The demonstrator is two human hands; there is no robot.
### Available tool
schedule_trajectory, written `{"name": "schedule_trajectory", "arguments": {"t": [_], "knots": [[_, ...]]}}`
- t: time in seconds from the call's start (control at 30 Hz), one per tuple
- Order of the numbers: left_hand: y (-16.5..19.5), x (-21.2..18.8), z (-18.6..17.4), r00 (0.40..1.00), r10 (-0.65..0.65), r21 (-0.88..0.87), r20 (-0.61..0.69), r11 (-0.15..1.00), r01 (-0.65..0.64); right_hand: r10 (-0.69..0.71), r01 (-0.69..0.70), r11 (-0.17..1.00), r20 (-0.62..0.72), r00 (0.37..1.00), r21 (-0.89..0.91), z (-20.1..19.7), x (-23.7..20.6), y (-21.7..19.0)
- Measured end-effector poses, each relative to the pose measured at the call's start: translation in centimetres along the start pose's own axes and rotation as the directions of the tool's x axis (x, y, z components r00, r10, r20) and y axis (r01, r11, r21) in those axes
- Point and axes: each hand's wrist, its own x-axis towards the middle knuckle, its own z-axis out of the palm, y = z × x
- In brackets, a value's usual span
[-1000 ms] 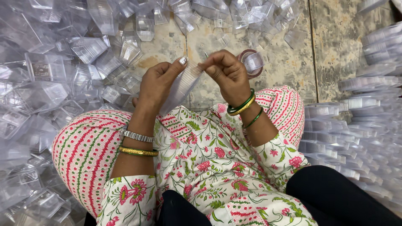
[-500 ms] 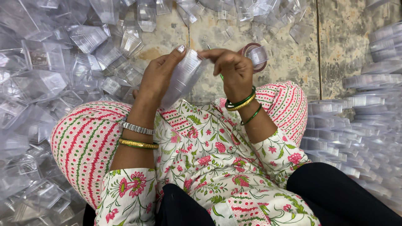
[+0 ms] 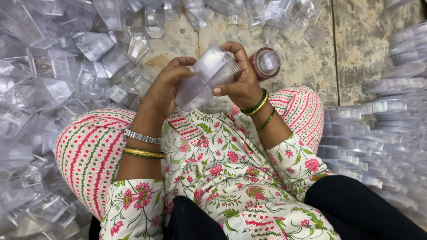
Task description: The person sits on the floor and folds clear plastic sheets into open box shapes, pressing the sides and edges to form each box and setting finished boxes onto a pile beside them. A tape roll and a green marker lie on the floor nearby as they work through the boxes one at a time.
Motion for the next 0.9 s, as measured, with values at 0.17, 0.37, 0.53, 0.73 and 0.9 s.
{"name": "schedule_trajectory", "arguments": {"t": [0.17, 0.37, 0.53, 0.73, 0.9], "knots": [[0.3, -0.8, 1.1, 0.994, -0.039, -0.014, 0.105, 0.999, 0.041, 0.001, -0.001, 1.000, 0.023, 1.000, 0.020, -0.5, -1.1, -0.6], [0.0, -1.2, 1.2, 0.986, -0.039, -0.077, 0.161, 0.996, 0.052, -0.062, 0.073, 0.985, -0.072, 0.995, 0.156, -0.7, -1.6, -1.2], [-0.7, -0.5, 0.3, 0.996, 0.086, -0.035, -0.028, 0.996, -0.087, -0.041, 0.067, 0.991, -0.216, 0.976, 0.116, -2.8, -1.3, -2.1], [-0.9, -0.8, -0.3, 0.834, 0.522, -0.059, -0.179, 0.840, -0.539, 0.213, -0.231, 0.854, -0.091, 0.973, -0.466, -3.5, -1.3, 0.0], [-1.2, -1.3, 1.6, 0.865, 0.499, 0.234, -0.042, 0.847, -0.477, 0.217, -0.193, 0.907, 0.021, 0.976, -0.374, -1.4, -1.2, 2.0]]}}
